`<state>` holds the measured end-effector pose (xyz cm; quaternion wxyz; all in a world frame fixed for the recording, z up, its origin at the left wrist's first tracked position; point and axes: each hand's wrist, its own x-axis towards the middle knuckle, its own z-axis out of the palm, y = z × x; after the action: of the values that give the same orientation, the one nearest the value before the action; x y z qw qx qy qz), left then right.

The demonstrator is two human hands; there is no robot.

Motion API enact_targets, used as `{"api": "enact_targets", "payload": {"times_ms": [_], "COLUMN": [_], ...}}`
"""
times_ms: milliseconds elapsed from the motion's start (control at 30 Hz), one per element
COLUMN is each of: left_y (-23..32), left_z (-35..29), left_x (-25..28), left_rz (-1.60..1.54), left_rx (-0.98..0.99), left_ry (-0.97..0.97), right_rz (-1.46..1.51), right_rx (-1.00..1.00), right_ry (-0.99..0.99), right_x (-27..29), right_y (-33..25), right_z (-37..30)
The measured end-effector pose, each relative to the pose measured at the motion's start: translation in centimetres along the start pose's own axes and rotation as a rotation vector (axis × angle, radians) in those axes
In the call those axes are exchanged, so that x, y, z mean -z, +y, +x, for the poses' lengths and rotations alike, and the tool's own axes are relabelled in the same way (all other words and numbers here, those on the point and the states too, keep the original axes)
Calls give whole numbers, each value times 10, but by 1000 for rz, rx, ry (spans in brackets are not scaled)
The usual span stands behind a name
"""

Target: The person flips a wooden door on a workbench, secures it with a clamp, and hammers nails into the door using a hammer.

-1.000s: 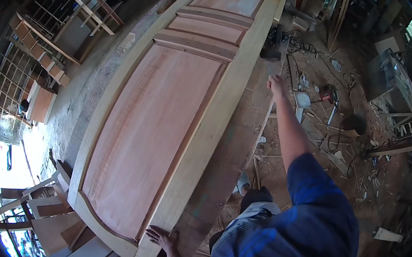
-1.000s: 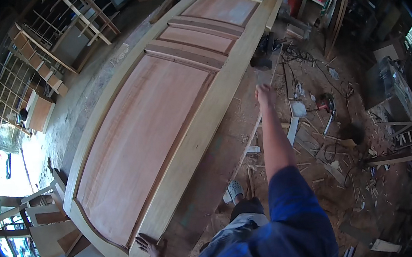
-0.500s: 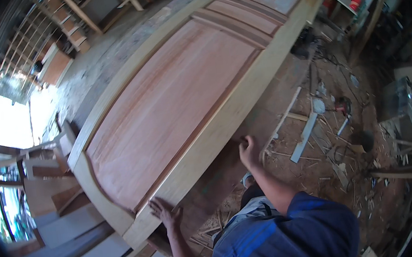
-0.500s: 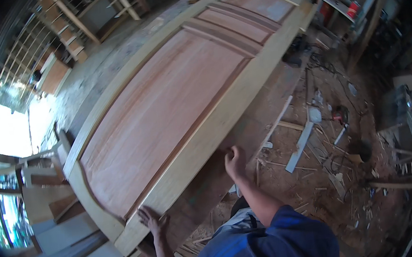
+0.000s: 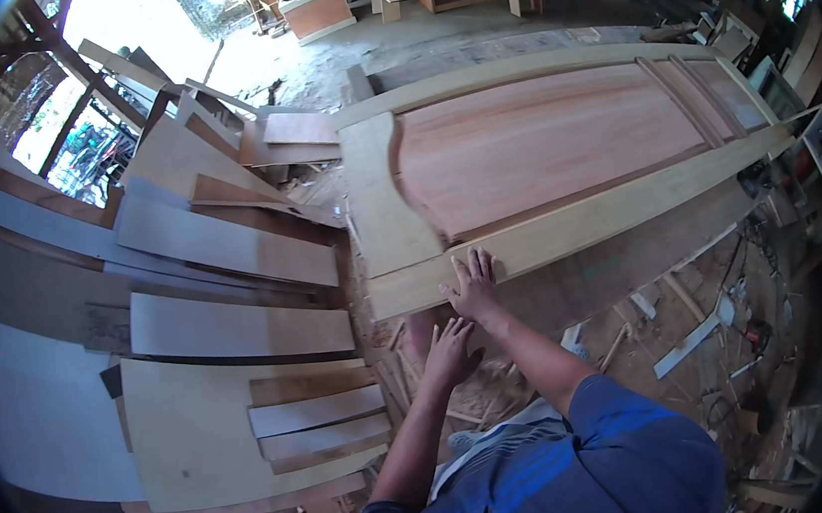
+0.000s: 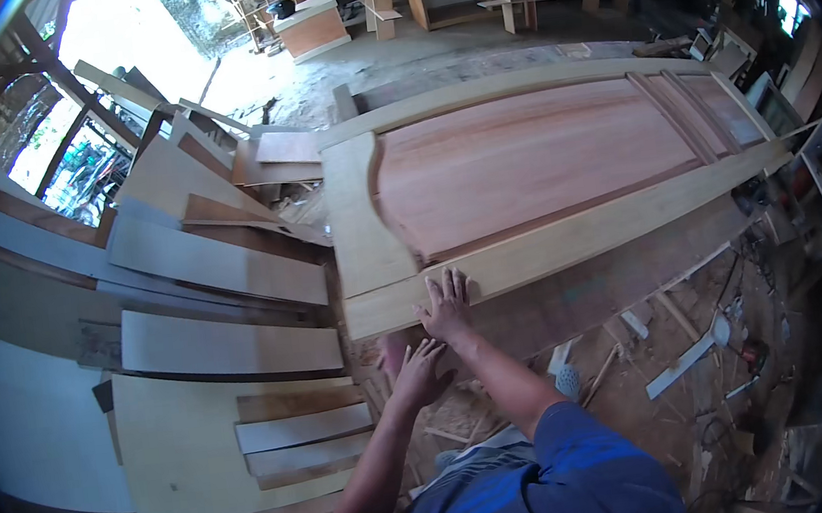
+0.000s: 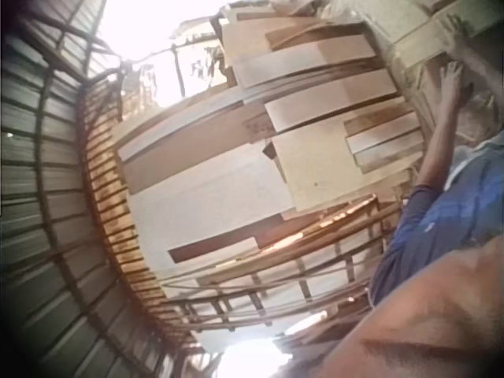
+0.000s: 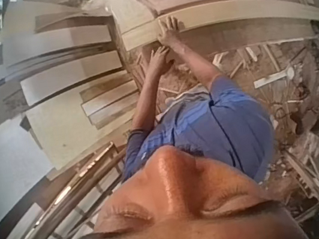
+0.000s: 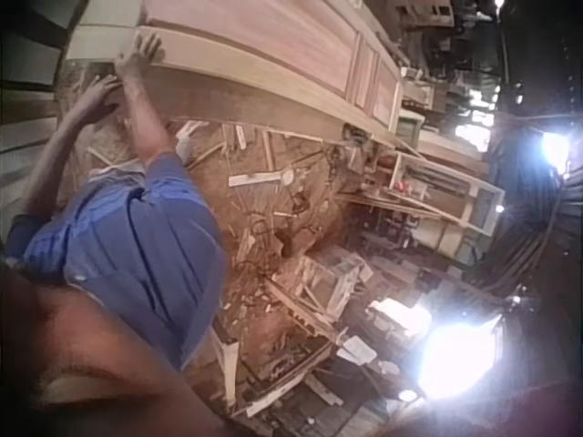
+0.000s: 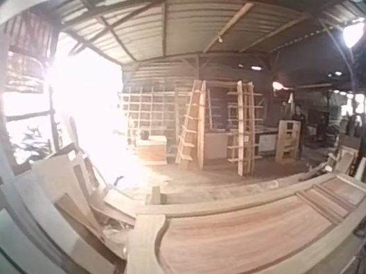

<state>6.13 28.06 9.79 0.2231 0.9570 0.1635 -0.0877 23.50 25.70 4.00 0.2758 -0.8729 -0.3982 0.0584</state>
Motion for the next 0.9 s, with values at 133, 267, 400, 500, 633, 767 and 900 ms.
{"api": "enact_targets", "payload": {"times_ms": [133,267,400,500,633,767,900], "left_y": [-59,-113,-157,-202,-256,-296,-304], "left_z": [-67,-75,-60,-45,1,59,129], "left_x": [27,51,65,71,95,121,164], "left_rz": [-365,-508,-646,-677,-741,-926,-772], "left_rx": [44,123,139,122,156,251,154], "left_ry": [91,180,229,217,174,104,137], "right_rz": [-159,-231,-240,-247,-199,-192,-262], "right_rx": [-54,-64,-65,-116,-141,-238,-413], "right_ry": [-56,-42,6,0,81,34,-26], "right_x": [-30,-41,-49,-36,-35,-34,-37], "right_y": [-59,-74,-75,-84,-86,-111,-127], "right_z": [-9,-7,-6,-3,4,15,32]}}
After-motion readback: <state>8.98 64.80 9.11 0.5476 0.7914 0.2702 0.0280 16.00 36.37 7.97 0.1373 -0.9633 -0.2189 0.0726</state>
